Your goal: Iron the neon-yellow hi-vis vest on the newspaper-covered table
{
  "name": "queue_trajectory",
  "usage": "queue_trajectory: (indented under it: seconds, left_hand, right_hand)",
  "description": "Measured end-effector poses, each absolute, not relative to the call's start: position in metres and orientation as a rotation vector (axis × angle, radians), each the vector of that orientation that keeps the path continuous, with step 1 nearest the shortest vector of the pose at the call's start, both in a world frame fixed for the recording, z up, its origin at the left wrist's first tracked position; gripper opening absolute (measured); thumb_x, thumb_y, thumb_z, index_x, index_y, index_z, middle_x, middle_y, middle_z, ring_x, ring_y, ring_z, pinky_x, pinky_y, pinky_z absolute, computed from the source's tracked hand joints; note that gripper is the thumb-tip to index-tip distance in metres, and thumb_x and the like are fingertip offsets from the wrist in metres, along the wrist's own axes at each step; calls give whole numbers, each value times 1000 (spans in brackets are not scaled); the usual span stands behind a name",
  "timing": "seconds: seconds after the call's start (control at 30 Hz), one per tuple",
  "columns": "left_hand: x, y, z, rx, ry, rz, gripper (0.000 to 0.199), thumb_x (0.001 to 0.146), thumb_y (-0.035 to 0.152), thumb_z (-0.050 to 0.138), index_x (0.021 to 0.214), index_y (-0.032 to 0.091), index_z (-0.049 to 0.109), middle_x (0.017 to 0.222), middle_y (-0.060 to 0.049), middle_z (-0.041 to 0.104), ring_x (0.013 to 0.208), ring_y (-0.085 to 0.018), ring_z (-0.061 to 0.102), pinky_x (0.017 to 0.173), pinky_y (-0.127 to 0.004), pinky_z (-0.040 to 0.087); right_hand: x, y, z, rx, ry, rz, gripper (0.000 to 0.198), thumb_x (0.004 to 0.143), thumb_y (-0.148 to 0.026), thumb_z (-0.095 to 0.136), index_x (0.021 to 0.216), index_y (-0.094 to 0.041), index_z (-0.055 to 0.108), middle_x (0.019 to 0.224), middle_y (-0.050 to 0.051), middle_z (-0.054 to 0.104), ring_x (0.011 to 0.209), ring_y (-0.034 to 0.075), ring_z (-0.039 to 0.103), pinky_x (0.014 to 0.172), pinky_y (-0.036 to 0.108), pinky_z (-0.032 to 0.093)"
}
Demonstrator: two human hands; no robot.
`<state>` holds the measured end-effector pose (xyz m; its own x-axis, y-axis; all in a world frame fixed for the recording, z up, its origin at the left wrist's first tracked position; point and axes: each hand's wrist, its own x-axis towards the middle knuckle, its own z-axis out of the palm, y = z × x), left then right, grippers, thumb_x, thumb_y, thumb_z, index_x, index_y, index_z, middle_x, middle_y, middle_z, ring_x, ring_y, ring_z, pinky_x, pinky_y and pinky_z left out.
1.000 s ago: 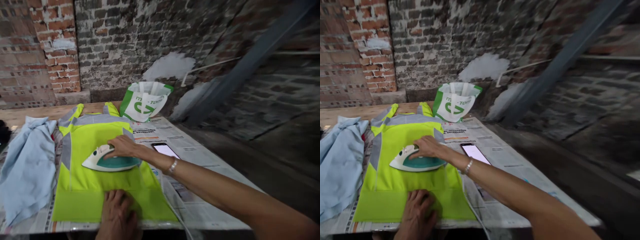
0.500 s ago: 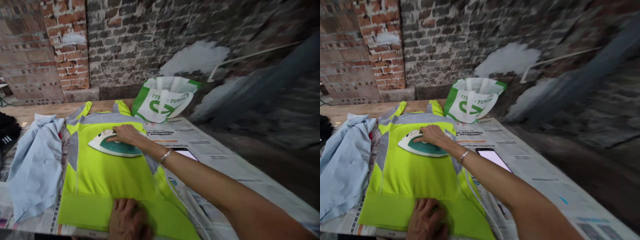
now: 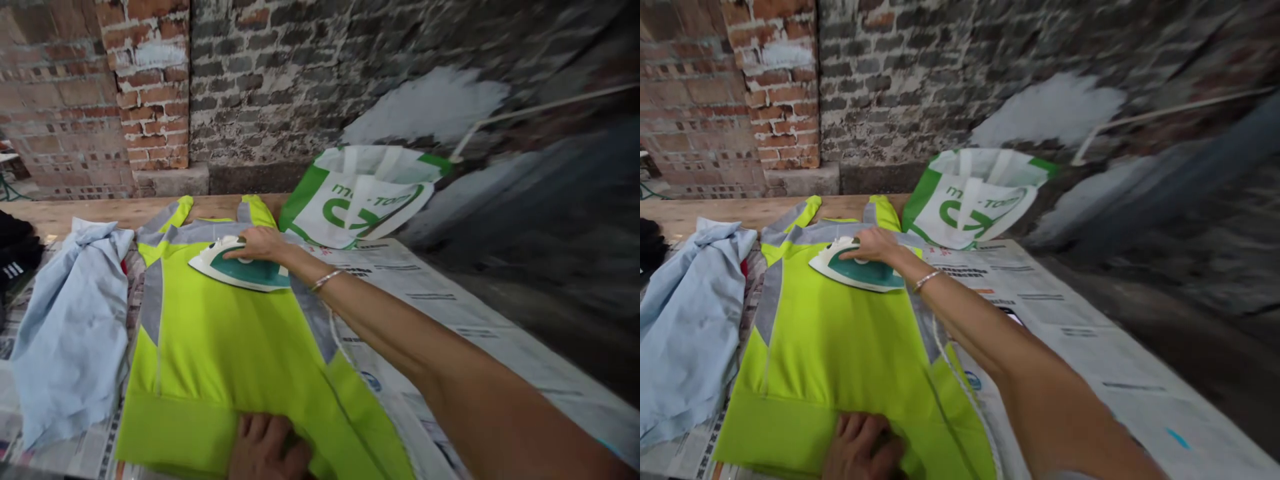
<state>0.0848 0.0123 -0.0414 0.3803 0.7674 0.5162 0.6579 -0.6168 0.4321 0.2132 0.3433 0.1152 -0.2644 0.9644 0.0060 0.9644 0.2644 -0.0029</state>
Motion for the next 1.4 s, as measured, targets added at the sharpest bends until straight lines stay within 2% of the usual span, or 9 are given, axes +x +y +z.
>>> queue_trajectory:
  seconds: [0.27, 0.37, 0.47, 0.67, 0.97, 1.1, 1.23, 1.4]
  left_hand:
    - [73, 5, -14, 2404, 1277, 923, 23, 80, 18, 75, 100, 25, 65, 106, -3, 68, 94, -24, 60, 80, -40, 47]
    - [71, 4, -10, 2393, 1261, 916, 29, 78, 17, 78, 104, 24, 67, 109, -2, 68, 98, -23, 60, 84, -40, 46]
    - [69, 3, -7, 2378, 1264, 867, 26, 80, 17, 78, 102, 24, 68, 109, -2, 68, 99, -24, 59, 85, -40, 45]
    - [71, 2, -11, 2369, 1304, 782, 21, 82, 22, 77, 101, 24, 67, 111, -3, 67, 101, -24, 59, 88, -40, 46]
    - [80, 8, -33, 2435, 1254, 1036, 29, 76, 24, 75, 102, 24, 62, 103, -3, 65, 90, -23, 59, 73, -37, 45]
    - [86, 10, -46, 2410, 1263, 1100, 34, 72, 27, 76, 103, 25, 62, 103, -4, 65, 89, -24, 58, 73, -38, 46]
    - [82, 10, -41, 2380, 1253, 1001, 33, 76, 23, 74, 107, 26, 62, 108, -4, 66, 94, -25, 60, 79, -40, 48]
    - [71, 11, -15, 2387, 1225, 859, 30, 79, 13, 71, 105, 25, 64, 110, -3, 67, 98, -25, 60, 82, -41, 48]
  right_hand:
    - [194, 194, 127, -1731, -2744, 32, 59, 81, -82, 59, 94, -27, 75, 93, 12, 81, 95, 32, 75, 70, 33, 45]
    - [187, 153, 128, -1682, -2782, 82, 58, 80, -80, 64, 97, -27, 75, 96, 12, 81, 97, 33, 75, 72, 33, 46]
    - [181, 136, 129, -1685, -2759, 75, 58, 81, -79, 64, 101, -25, 75, 100, 12, 81, 98, 33, 75, 74, 33, 48]
    - [169, 170, 129, -1754, -2668, -20, 65, 86, -82, 54, 104, -23, 74, 99, 14, 81, 100, 32, 75, 77, 33, 49]
    - [157, 331, 118, -1844, -2483, -78, 75, 85, -84, 53, 114, -18, 76, 115, 19, 77, 112, 34, 70, 89, 37, 50]
    - [160, 385, 113, -1888, -2366, -81, 80, 86, -82, 53, 119, -13, 75, 122, 23, 74, 117, 36, 67, 92, 40, 49]
    - [166, 390, 117, -1855, -2400, -55, 83, 81, -83, 59, 122, -13, 75, 123, 22, 74, 116, 37, 67, 89, 39, 49]
    - [175, 325, 127, -1746, -2590, 25, 73, 77, -87, 59, 101, -21, 79, 107, 15, 79, 103, 33, 71, 78, 34, 48]
